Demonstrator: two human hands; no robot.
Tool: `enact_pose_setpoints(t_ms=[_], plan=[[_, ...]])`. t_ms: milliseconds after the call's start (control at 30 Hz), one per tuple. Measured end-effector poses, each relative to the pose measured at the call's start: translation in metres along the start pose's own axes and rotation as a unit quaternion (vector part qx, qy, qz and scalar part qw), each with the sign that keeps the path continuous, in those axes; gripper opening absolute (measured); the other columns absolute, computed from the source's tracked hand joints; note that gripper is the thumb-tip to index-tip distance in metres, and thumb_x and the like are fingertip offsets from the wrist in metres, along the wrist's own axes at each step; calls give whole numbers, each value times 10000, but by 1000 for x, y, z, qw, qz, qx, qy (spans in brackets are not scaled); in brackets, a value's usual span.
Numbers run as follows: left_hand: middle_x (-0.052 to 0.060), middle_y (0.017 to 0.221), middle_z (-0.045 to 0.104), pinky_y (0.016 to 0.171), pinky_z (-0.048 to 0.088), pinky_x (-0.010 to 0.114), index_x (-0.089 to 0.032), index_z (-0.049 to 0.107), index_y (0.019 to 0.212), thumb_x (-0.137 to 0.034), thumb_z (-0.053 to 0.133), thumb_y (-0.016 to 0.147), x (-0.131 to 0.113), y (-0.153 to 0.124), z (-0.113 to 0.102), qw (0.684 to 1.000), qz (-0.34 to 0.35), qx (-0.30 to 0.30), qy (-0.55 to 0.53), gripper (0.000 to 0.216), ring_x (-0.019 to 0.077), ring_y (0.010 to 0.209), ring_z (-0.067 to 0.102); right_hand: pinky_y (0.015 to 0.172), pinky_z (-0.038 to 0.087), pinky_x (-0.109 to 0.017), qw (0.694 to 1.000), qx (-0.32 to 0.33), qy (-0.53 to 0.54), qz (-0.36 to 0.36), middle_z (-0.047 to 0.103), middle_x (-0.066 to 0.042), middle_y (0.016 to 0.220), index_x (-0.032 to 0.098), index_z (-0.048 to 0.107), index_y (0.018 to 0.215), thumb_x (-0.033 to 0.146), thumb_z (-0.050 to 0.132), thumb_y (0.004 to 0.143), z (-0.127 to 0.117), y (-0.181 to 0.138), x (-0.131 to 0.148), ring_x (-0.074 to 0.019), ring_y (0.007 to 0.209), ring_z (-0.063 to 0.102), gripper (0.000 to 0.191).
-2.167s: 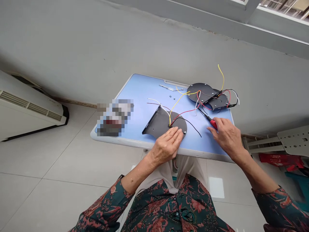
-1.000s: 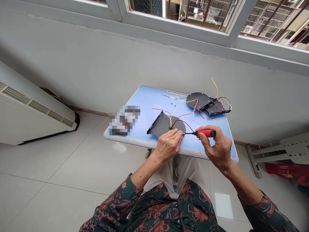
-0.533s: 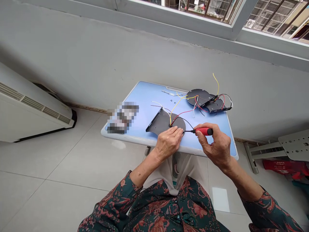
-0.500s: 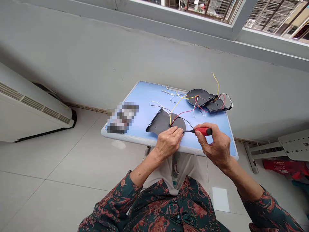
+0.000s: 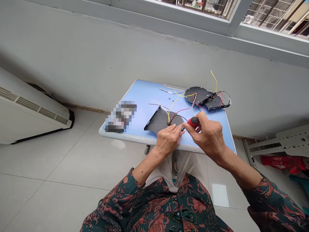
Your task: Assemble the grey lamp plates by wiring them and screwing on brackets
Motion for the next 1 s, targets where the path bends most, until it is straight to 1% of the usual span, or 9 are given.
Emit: enact_pose_setpoints(t_ms=[133, 233, 300, 433, 600, 667, 833, 933, 1000], plan=[[77, 725, 711, 675, 502, 278, -157, 678, 914, -283, 461, 1045, -5, 3, 5, 999, -19, -13, 33, 283, 182, 736, 700, 529, 445, -232, 998, -21, 29, 42, 700, 6, 690, 246, 430, 806, 403, 610, 953, 7, -4, 1, -129, 534, 632, 281], [58, 700, 683, 725, 509, 288, -184, 626, 784, -262, 444, 1046, -5, 4, 4, 999, -9, -13, 36, 329, 177, 725, 673, 525, 429, -229, 996, -16, 55, 63, 685, 13, 692, 247, 408, 797, 389, 651, 921, 9, 1, -1, -122, 528, 610, 307], [43, 677, 661, 725, 503, 287, -189, 610, 764, -239, 433, 1048, -1, 3, 2, 1000, -6, 1, 22, 338, 173, 704, 651, 522, 405, -227, 995, 3, 63, 72, 678, 9, 704, 245, 401, 794, 367, 661, 908, 10, 6, -2, -117, 532, 593, 309], [28, 732, 679, 662, 472, 248, -184, 644, 912, -177, 433, 1039, 13, 5, -5, 997, -34, 42, -60, 246, 151, 684, 636, 530, 369, -228, 995, 33, 58, 75, 646, 18, 686, 240, 414, 802, 334, 654, 896, 11, 15, -3, -102, 514, 523, 274], [56, 919, 718, 755, 519, 258, -176, 625, 1069, -111, 467, 976, 26, 16, -5, 975, -62, 76, -200, 194, 171, 845, 677, 528, 328, -235, 997, 24, 39, 62, 604, 28, 642, 238, 444, 816, 360, 610, 925, 13, 15, -3, -106, 509, 475, 234], [43, 909, 717, 736, 516, 255, -180, 632, 1028, -113, 511, 938, 28, 21, -2, 961, -78, 102, -245, 165, 169, 819, 668, 532, 321, -235, 997, 18, 34, 59, 594, 32, 637, 236, 448, 816, 358, 605, 929, 14, 16, -4, -106, 516, 471, 228], [-36, 689, 648, 625, 422, 216, -180, 652, 809, -165, 602, 901, 30, 33, 3, 926, -128, 185, -304, 106, 108, 609, 537, 519, 294, -235, 998, 2, 18, 60, 532, 55, 588, 238, 453, 802, 378, 613, 915, 16, 18, -6, -99, 491, 407, 241], [-50, 612, 595, 608, 369, 216, -171, 639, 707, -199, 631, 896, 30, 38, 5, 921, -156, 205, -292, 191, 94, 572, 471, 526, 311, -243, 997, 9, 11, 72, 559, 44, 604, 236, 476, 807, 400, 640, 902, 16, 19, -10, -110, 500, 449, 251], [-53, 601, 590, 613, 358, 216, -176, 645, 700, -218, 645, 897, 30, 39, 5, 921, -166, 208, -285, 201, 95, 572, 468, 541, 354, -251, 996, 22, 24, 79, 613, 22, 651, 227, 515, 835, 403, 653, 901, 12, 21, -12, -129, 530, 518, 233]])
Point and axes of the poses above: each hand's wrist, its own y-axis towards the middle knuckle, its own z-axis out of the palm, x = y × z, the point moved 1 cm from there along y, towards the middle knuckle
